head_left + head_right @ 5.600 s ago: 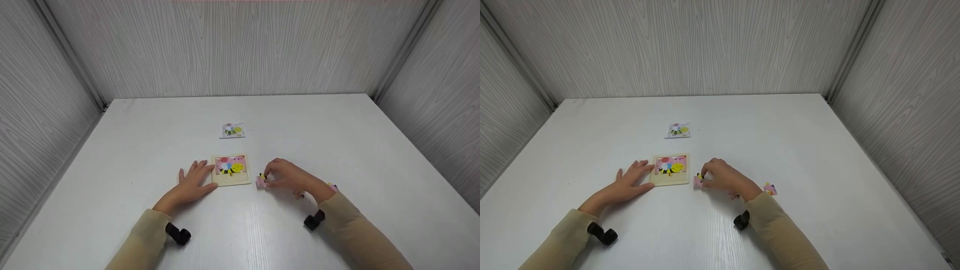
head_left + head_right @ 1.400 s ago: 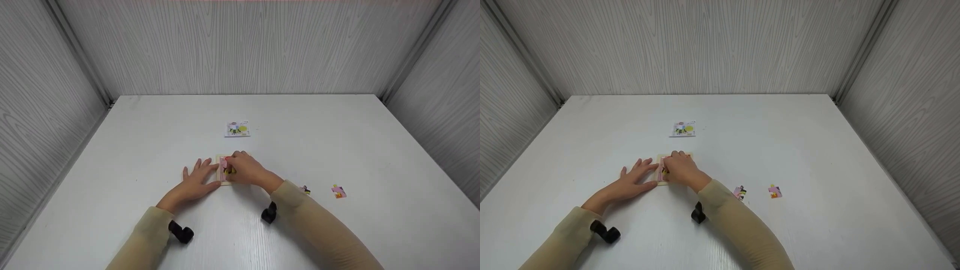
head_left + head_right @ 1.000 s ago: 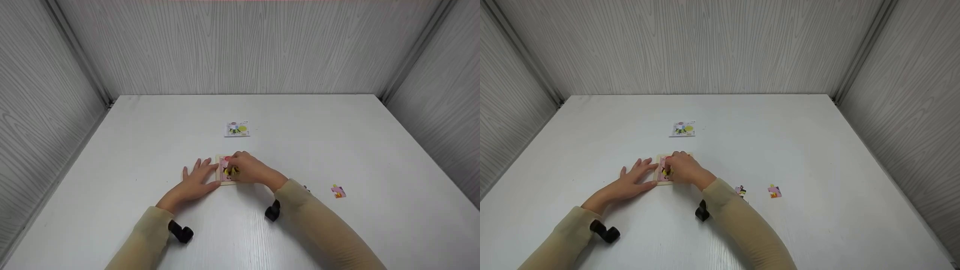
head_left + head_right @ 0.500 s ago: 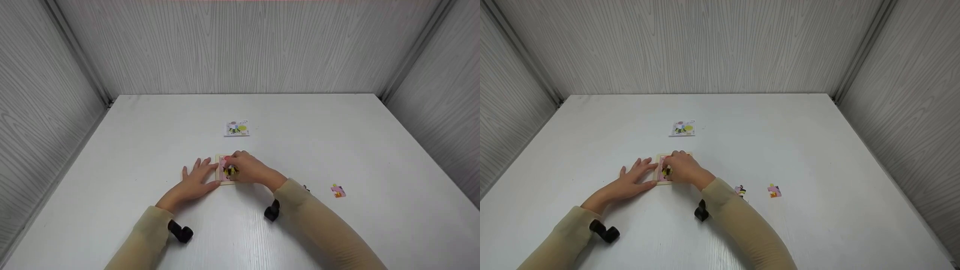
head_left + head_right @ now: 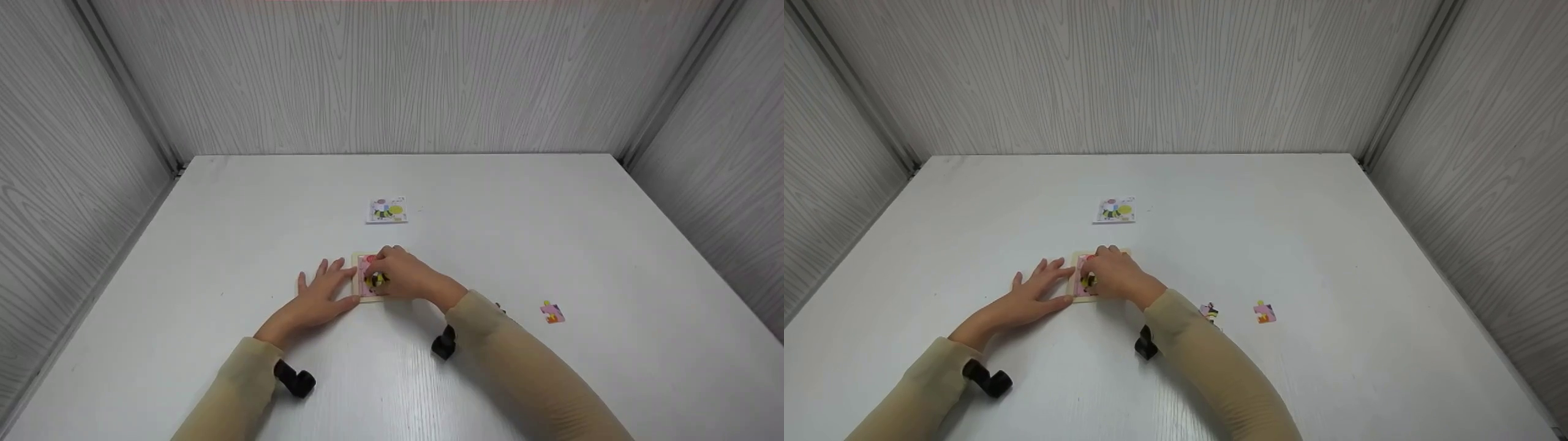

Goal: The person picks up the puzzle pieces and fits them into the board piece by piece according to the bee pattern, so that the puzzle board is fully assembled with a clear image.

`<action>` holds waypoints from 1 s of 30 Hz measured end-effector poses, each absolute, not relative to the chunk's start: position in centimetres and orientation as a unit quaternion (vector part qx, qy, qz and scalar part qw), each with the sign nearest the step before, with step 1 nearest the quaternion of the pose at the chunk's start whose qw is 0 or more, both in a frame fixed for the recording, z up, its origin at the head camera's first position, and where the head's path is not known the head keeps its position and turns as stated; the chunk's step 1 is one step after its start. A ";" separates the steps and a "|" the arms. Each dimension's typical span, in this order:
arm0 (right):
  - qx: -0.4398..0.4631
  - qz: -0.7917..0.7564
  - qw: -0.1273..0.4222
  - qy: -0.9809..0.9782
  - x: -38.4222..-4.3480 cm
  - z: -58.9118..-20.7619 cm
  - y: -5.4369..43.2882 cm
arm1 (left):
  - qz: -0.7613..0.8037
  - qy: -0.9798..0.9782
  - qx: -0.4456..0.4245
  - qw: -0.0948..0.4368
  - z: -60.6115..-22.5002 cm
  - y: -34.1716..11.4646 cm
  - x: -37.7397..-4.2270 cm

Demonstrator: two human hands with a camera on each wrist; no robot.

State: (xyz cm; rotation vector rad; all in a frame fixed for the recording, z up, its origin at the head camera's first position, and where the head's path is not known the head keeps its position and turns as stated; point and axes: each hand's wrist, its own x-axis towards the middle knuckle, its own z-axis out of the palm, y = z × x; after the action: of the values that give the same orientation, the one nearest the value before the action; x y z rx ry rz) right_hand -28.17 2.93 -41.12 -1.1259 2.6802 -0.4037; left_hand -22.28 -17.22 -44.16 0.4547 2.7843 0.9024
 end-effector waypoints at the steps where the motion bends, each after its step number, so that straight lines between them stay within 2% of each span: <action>1: -0.380 -0.138 0.104 0.908 -28.2 -41.1 2.9 | 0.302 0.937 0.151 0.090 -44.1 -17.2 -22.3; 30: -0.371 -0.158 0.111 0.908 -28.5 -41.2 3.2 | 0.293 0.939 0.154 0.091 -44.4 -17.3 -22.3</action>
State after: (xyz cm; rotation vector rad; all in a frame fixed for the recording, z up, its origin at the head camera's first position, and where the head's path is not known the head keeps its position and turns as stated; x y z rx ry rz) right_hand -28.51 3.23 -41.24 -1.0897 2.6673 -0.4631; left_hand -22.32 -17.29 -44.40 0.4589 2.7903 0.8705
